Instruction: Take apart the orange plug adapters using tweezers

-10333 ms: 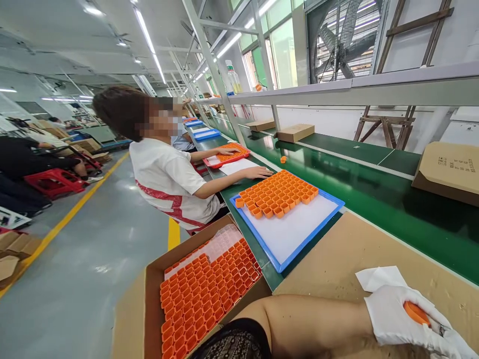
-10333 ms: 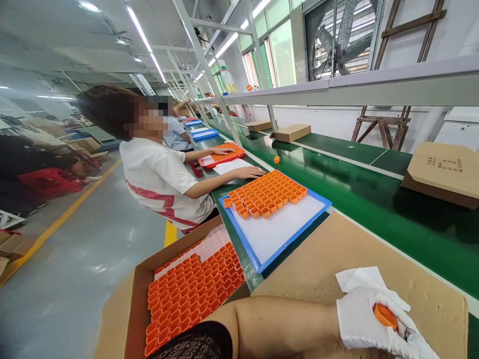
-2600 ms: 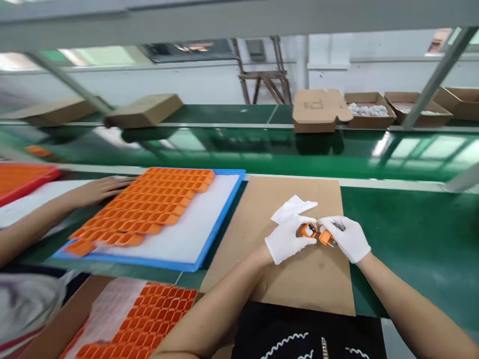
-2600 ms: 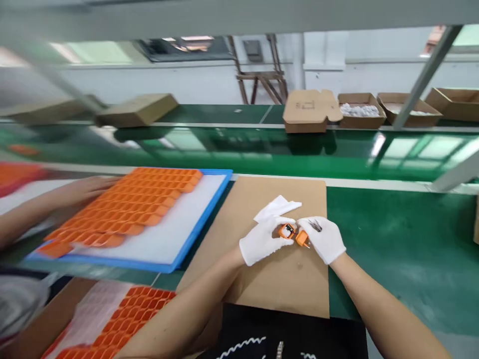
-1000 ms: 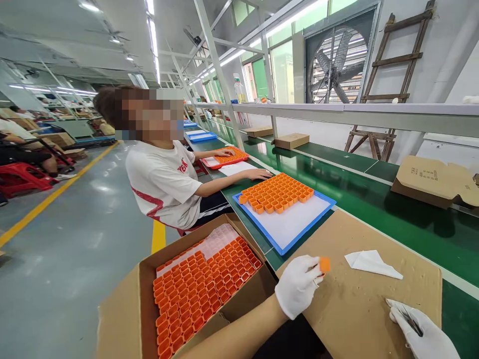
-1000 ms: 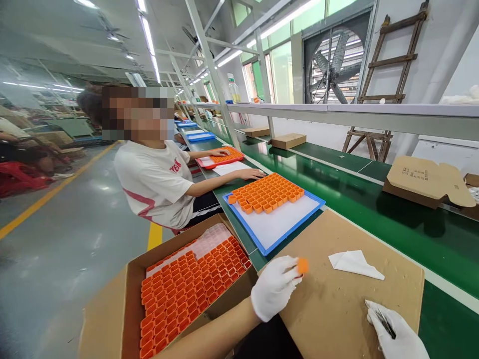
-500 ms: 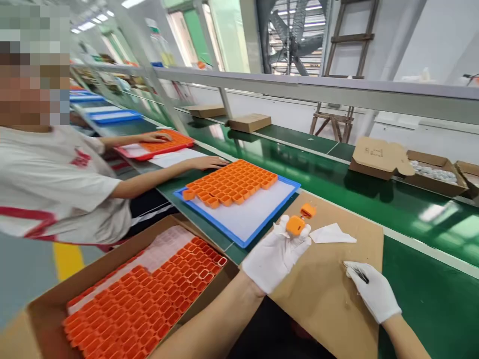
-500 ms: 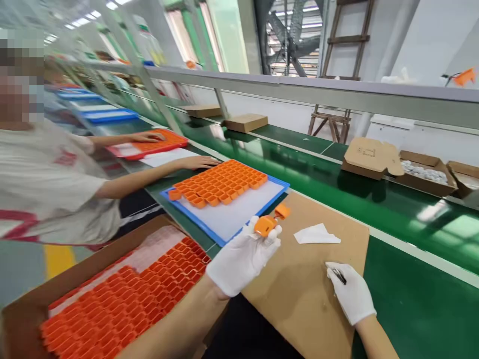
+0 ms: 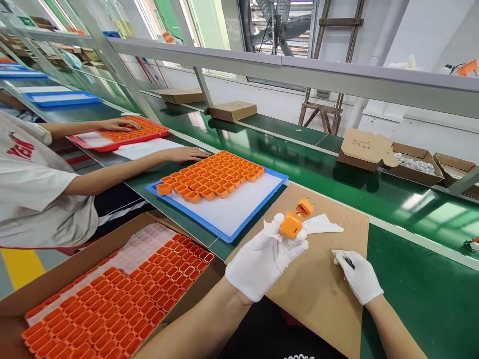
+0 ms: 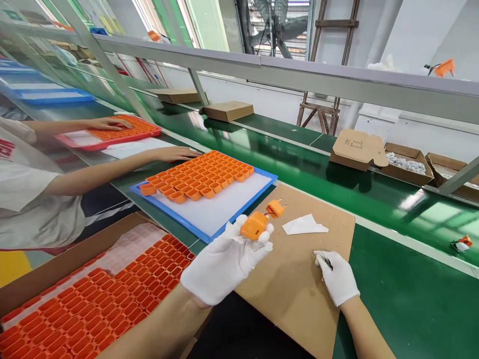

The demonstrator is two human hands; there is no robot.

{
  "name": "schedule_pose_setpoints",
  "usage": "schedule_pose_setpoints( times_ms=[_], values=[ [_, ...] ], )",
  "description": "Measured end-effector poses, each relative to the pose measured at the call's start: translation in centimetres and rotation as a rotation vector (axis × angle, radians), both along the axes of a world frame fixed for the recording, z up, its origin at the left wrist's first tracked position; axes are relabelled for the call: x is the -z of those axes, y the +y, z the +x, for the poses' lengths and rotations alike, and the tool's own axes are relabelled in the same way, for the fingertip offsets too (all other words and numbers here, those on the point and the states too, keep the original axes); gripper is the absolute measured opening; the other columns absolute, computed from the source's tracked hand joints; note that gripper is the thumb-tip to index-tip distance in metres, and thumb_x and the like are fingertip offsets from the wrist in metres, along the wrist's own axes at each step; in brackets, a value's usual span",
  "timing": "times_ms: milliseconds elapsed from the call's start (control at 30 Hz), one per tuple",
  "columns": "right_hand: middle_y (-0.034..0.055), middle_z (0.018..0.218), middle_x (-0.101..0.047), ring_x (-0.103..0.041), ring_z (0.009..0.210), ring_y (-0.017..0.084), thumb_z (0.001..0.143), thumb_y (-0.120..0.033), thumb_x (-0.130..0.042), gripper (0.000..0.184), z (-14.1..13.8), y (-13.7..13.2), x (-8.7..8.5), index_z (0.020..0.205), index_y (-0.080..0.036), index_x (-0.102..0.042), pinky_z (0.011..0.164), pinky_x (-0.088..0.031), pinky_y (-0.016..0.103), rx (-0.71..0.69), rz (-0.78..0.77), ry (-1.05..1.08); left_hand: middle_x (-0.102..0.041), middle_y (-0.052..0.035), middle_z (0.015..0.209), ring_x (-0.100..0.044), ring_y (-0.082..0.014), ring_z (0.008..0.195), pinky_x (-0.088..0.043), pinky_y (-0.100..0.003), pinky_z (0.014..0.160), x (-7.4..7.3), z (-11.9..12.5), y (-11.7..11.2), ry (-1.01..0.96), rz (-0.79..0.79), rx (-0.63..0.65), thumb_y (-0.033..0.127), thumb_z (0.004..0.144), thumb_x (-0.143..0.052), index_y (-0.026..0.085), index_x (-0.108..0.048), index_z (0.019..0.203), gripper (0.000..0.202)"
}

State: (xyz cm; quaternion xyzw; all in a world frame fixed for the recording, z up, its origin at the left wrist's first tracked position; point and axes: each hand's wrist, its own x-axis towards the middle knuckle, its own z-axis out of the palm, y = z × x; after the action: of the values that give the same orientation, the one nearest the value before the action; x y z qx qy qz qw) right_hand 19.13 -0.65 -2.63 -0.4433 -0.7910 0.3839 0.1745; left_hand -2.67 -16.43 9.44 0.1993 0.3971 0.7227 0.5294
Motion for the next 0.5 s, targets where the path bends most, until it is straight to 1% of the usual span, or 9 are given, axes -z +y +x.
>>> schedule_pose_setpoints(
  times_ms=[33,100,167,233,300,333,367,433,500],
  values=[
    [0.005,0.098,-0.078,-0.068,0.067,0.02,0.092,-0.059,-0.046,0.047,0.0,0.0,-0.3,0.095,-0.025,-0.077,0.076,-0.057,0.038,0.017,-0.015,0.001,-0.074,-0.0068,0.103,-0.073,-0.0237,0.096,-0.061,-0.044,0.093,0.3,-0.1,0.2,0.095,0.011,-0.001,0.049,0.086,-0.073,0.02,-0.071,0.106,0.035],
    [0.003,0.093,-0.077,-0.061,0.058,0.017,0.094,-0.064,-0.039,0.054,0.2,0.2,-0.9,0.105,-0.026,-0.075,0.07,-0.055,0.036,0.082,-0.047,0.0,-0.073,-0.0087,0.109,-0.071,-0.0274,0.102,-0.059,-0.046,0.094,1.0,-0.1,0.8,0.353,0.012,-0.007,0.038,0.077,-0.082,0.02,-0.072,0.111,0.039],
    [0.0018,0.087,-0.075,-0.061,0.06,0.016,0.095,-0.065,-0.035,0.056,0.6,0.6,-1.4,0.115,-0.026,-0.071,0.071,-0.053,0.034,0.148,-0.062,0.018,-0.071,-0.0099,0.118,-0.067,-0.0295,0.109,-0.055,-0.046,0.099,1.8,-0.1,1.8,0.659,0.004,-0.03,0.024,0.072,-0.084,0.02,-0.072,0.116,0.046],
    [0.0007,0.078,-0.071,-0.063,0.066,0.017,0.096,-0.063,-0.038,0.055,0.8,1.0,-1.6,0.124,-0.024,-0.066,0.073,-0.053,0.033,0.196,-0.054,0.059,-0.069,-0.0101,0.128,-0.064,-0.0306,0.118,-0.05,-0.047,0.105,2.6,0.1,3.3,0.83,0.01,0.03,0.018,0.073,-0.079,0.022,-0.069,0.122,0.051],
    [-0.0017,0.074,-0.065,-0.062,0.066,0.017,0.093,-0.06,-0.049,0.059,1.0,1.3,-1.5,0.137,-0.021,-0.053,0.07,-0.053,0.033,0.253,-0.03,0.137,-0.069,-0.0094,0.131,-0.061,-0.0311,0.124,-0.048,-0.048,0.108,3.6,0.4,5.1,0.866,0.034,0.17,0.018,0.076,-0.076,0.024,-0.068,0.124,0.049],
    [-0.0019,0.077,-0.063,-0.061,0.065,0.017,0.092,-0.057,-0.054,0.064,0.9,1.3,-1.3,0.142,-0.019,-0.045,0.065,-0.053,0.032,0.287,-0.001,0.202,-0.069,-0.0094,0.13,-0.059,-0.0313,0.126,-0.047,-0.048,0.109,4.2,0.7,6.0,0.857,0.05,0.254,0.02,0.078,-0.075,0.024,-0.069,0.121,0.044],
    [-0.0009,0.083,-0.062,-0.061,0.066,0.016,0.092,-0.053,-0.055,0.064,0.9,1.4,-1.1,0.143,-0.018,-0.039,0.061,-0.052,0.031,0.313,0.039,0.275,-0.069,-0.0097,0.13,-0.058,-0.0315,0.129,-0.047,-0.048,0.108,4.8,1.0,7.0,0.839,0.066,0.329,0.022,0.079,-0.075,0.023,-0.071,0.117,0.038],
    [0.0035,0.095,-0.062,-0.062,0.073,0.016,0.095,-0.044,-0.05,0.052,0.6,1.3,-0.8,0.138,-0.018,-0.037,0.058,-0.052,0.029,0.357,0.114,0.376,-0.069,-0.0124,0.13,-0.057,-0.0323,0.13,-0.05,-0.047,0.104,6.3,1.6,8.7,0.788,0.095,0.418,0.028,0.078,-0.078,0.021,-0.072,0.108,0.031],
    [0.0064,0.103,-0.063,-0.065,0.08,0.017,0.097,-0.038,-0.047,0.034,0.4,0.9,-1.0,0.126,-0.02,-0.044,0.063,-0.054,0.03,0.373,0.145,0.393,-0.069,-0.0161,0.127,-0.061,-0.0325,0.123,-0.054,-0.044,0.096,8.0,2.0,10.0,0.739,0.083,0.464,0.033,0.076,-0.081,0.018,-0.072,0.101,0.031]
  ],
)
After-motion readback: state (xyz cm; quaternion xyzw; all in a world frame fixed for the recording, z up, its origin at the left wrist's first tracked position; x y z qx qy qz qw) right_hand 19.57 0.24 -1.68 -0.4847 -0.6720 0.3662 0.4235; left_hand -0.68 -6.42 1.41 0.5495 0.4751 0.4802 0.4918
